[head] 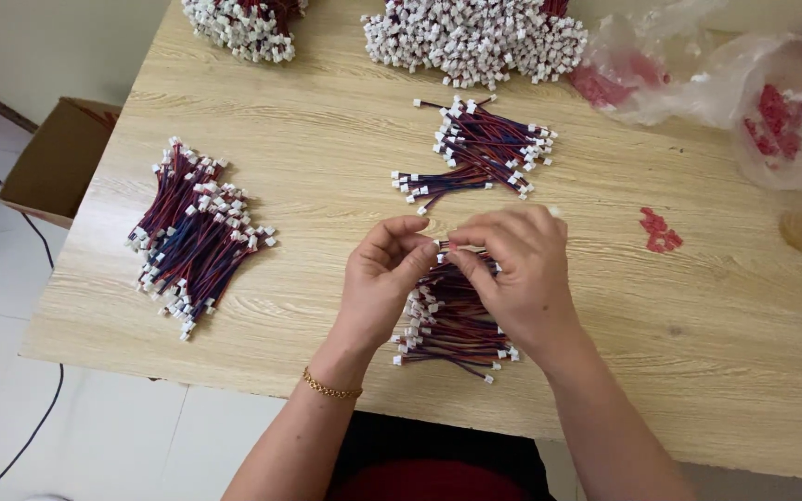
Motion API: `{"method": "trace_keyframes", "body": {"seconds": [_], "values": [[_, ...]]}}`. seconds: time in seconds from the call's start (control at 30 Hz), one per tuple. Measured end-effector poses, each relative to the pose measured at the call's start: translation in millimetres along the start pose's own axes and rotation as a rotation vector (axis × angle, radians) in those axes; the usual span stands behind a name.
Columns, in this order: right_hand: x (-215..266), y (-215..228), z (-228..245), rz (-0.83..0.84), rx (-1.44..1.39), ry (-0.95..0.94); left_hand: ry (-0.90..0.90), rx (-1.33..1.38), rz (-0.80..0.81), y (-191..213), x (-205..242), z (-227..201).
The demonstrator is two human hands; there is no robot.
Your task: Bundling and organizing small wire harnesses with white connectors on a wooden table.
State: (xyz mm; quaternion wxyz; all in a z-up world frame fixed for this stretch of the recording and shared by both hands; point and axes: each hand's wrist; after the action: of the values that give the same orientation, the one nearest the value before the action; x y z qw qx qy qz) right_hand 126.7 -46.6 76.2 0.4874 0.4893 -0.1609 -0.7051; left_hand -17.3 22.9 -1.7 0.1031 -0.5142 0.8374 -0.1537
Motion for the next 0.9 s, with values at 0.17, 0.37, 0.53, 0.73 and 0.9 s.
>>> {"method": "trace_keyframes", "body": {"seconds": [0.17,0.37,0.53,0.73,0.9], "values": [[1,-5,-8,0.034,-0.085,-0.001,0.041,0.115,0.049,-4,3,-9],[2,-8,-11,0.095,-0.393,-0.133,0.088,0.275,0.097,-1,1,4],[5,-14,-15,0.096,-0.631,-0.253,0.086,0.305,0.118,0,-1,3],[6,-18,-19,0.111,-0.648,-0.267,0.069,0.27,0.139,3,-4,0],[4,-10,-26,0.283,-0.767,-0.286,0.079,0.17,0.226,12,-7,-1]]}}
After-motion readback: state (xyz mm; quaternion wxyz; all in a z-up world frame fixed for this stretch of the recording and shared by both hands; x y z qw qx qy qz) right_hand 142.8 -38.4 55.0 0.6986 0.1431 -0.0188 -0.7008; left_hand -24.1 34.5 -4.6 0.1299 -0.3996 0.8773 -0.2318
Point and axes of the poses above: each hand's wrist, its own x-axis away from the middle knuckle, its own y-axis out of the back of the hand, z = x × y, and after that the axes turned 5 degrees about z, right-handed
